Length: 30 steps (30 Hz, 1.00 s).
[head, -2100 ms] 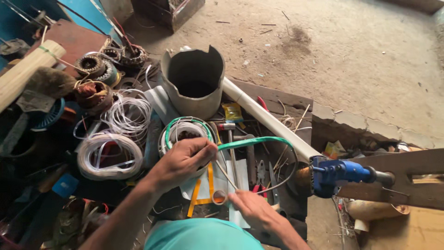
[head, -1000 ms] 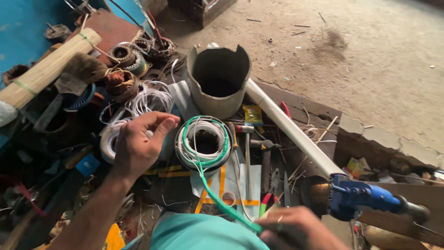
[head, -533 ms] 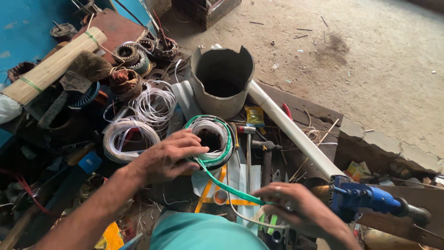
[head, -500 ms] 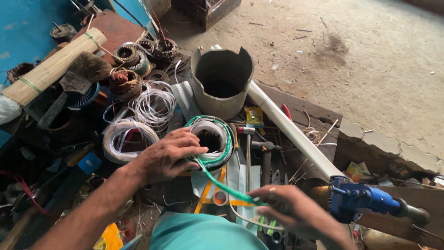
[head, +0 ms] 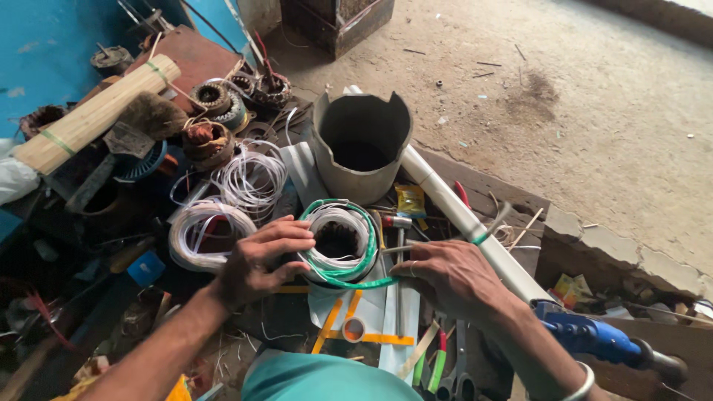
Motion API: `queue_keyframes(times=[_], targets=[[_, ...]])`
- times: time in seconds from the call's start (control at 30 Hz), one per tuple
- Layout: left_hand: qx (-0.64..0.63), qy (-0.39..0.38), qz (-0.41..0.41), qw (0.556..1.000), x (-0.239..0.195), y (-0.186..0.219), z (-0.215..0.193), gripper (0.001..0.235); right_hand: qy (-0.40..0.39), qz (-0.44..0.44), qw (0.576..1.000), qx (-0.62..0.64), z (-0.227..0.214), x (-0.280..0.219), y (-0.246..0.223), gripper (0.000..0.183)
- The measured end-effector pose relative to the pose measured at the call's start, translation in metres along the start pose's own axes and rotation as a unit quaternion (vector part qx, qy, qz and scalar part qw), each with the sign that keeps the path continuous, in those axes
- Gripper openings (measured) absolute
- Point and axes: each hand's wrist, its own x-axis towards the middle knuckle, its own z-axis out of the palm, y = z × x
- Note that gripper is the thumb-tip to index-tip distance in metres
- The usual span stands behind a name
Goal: The person repairs electrical wires by stripping insulation, twisting exposed strands, and wrapping the connection with green electrical tape. They then coil the repaired wire and place it on the workbench.
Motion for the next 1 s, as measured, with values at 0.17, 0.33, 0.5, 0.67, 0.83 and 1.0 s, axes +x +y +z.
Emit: queue_keyframes(times=[0.17,0.33,0.5,0.67,0.83,1.0], targets=[[-0.121,0.076,-0.114,0.983,-0.012,0.005,0.014,0.019,0.005,-0.043,0.999,-0.004,0.0,0.001,0.011,0.021],[-0.164,0.114,-0.196,0.96,-0.019,0.0,0.028,0.021,0.001,-0.031,0.999,-0.008,0.0,-0.004,0.007,0.027],[-0.272,0.12,-0.256,0.92,-0.021,-0.015,0.037,0.03,0.012,-0.029,0.999,0.016,-0.001,0.0,0.014,0.021],[-0.248,0.11,-0.242,0.932,-0.017,-0.013,0.038,0.026,0.02,-0.066,0.997,0.038,0.011,0.017,0.037,0.026],[0.048,0.064,-0.18,0.98,-0.006,0.02,0.024,0.028,0.02,-0.088,0.996,0.003,0.012,0.029,0.046,0.025],[0.016,-0.022,-0.043,0.999,0.0,0.04,0.017,0.046,0.067,-0.14,0.988,-0.001,0.002,0.021,0.035,0.03]])
